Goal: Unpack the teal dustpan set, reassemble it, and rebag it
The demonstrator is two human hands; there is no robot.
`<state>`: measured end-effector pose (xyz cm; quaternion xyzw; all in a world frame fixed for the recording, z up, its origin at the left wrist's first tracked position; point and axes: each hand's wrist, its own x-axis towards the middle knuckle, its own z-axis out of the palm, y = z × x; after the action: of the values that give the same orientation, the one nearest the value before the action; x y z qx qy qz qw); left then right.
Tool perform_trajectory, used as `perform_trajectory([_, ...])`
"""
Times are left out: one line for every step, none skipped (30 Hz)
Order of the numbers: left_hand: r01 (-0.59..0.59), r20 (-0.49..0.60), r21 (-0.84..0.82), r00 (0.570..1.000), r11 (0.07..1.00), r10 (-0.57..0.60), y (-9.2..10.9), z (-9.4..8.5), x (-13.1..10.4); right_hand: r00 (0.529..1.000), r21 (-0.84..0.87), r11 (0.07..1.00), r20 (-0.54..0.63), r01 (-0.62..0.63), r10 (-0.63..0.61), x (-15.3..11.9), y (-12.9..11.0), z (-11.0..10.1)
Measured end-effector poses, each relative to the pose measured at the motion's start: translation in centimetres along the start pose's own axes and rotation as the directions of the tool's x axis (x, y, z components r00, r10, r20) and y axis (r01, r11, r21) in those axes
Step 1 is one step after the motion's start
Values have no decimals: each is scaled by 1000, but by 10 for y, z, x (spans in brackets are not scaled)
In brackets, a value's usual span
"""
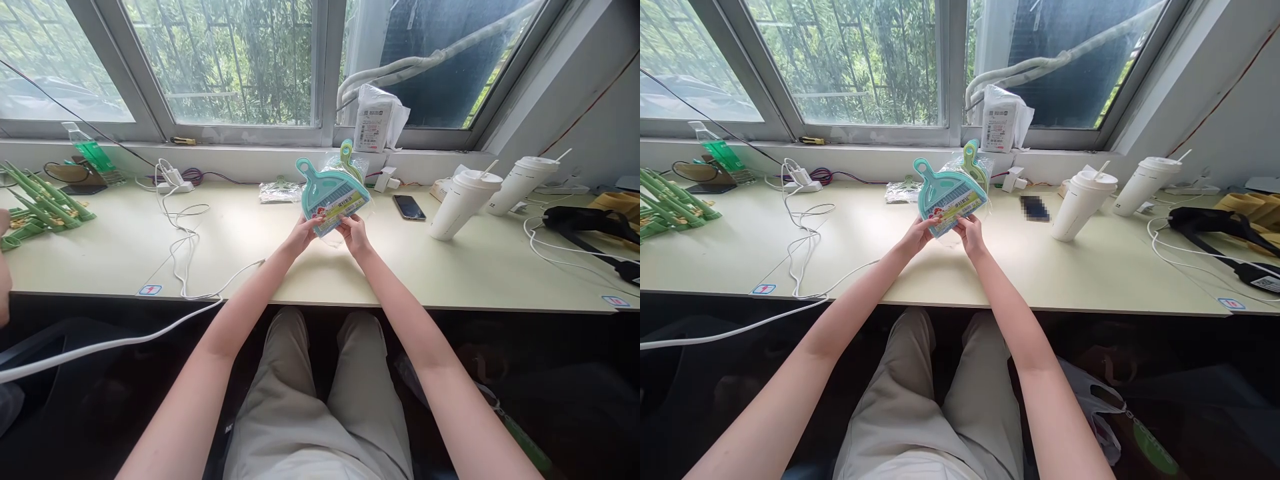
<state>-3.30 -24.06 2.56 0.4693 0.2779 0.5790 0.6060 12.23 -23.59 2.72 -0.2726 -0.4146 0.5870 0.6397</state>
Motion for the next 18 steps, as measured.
perform_trajectory([2, 4, 5, 1000, 1000, -2, 0, 0, 0, 1000, -1, 1000, 1, -4, 4, 1, 0, -1])
perform_trajectory([3, 6, 12, 1000, 1000, -3, 0, -1, 0, 1000, -6, 1000, 4, -9, 9, 2, 1, -2])
perform_trajectory([4, 8, 18, 1000, 1000, -4, 0, -1, 0, 1000, -14, 1000, 5, -18, 18, 3, 2, -3])
perform_trajectory([4, 8, 24, 1000, 1000, -4, 0, -1, 0, 1000, -24, 999, 3, -28, 28, 5, 3, -4])
perform_trajectory([3, 6, 29, 1000, 1000, -4, 0, -1, -1, 999, -33, 999, -3, -37, 37, 6, 4, -5])
perform_trajectory([2, 4, 33, 1000, 999, -2, 1, -1, -1, 999, -39, 998, -10, -46, 46, 8, 5, -6])
perform_trajectory([2, 2, 37, 1000, 999, -2, 1, 0, -1, 998, -41, 998, -19, -54, 53, 9, 5, -7])
perform_trajectory([4, 2, 41, 1000, 999, -4, 1, 0, -2, 998, -40, 997, -26, -59, 58, 10, 6, -7])
perform_trajectory([7, 2, 45, 1000, 999, -7, 2, 0, -2, 998, -38, 997, -29, -62, 61, 10, 6, -8])
perform_trajectory([10, 3, 49, 1000, 999, -10, 2, 0, -3, 998, -37, 997, -28, -63, 62, 11, 7, -8])
perform_trajectory([11, 3, 52, 1000, 999, -11, 2, 0, -3, 998, -37, 997, -26, -64, 63, 11, 7, -8])
perform_trajectory([12, 3, 55, 1000, 998, -12, 3, 1, -3, 998, -39, 997, -26, -63, 62, 10, 6, -8])
perform_trajectory([12, 1, 56, 1000, 998, -12, 3, 1, -3, 998, -39, 997, -25, -61, 60, 10, 6, -8])
perform_trajectory([12, -1, 58, 1000, 998, -12, 3, 1, -3, 998, -39, 997, -24, -59, 58, 10, 6, -8])
perform_trajectory([12, -2, 59, 1000, 998, -12, 3, 1, -3, 998, -37, 998, -23, -58, 57, 9, 5, -7])
perform_trajectory([14, -3, 59, 1000, 998, -14, 2, 1, -3, 998, -34, 998, -21, -58, 57, 9, 5, -7])
perform_trajectory([16, -3, 58, 1000, 998, -16, 2, 0, -2, 998, -29, 998, -20, -58, 58, 9, 4, -7])
perform_trajectory([19, -4, 58, 1000, 998, -19, 2, 0, -2, 998, -24, 998, -20, -59, 59, 8, 4, -7])
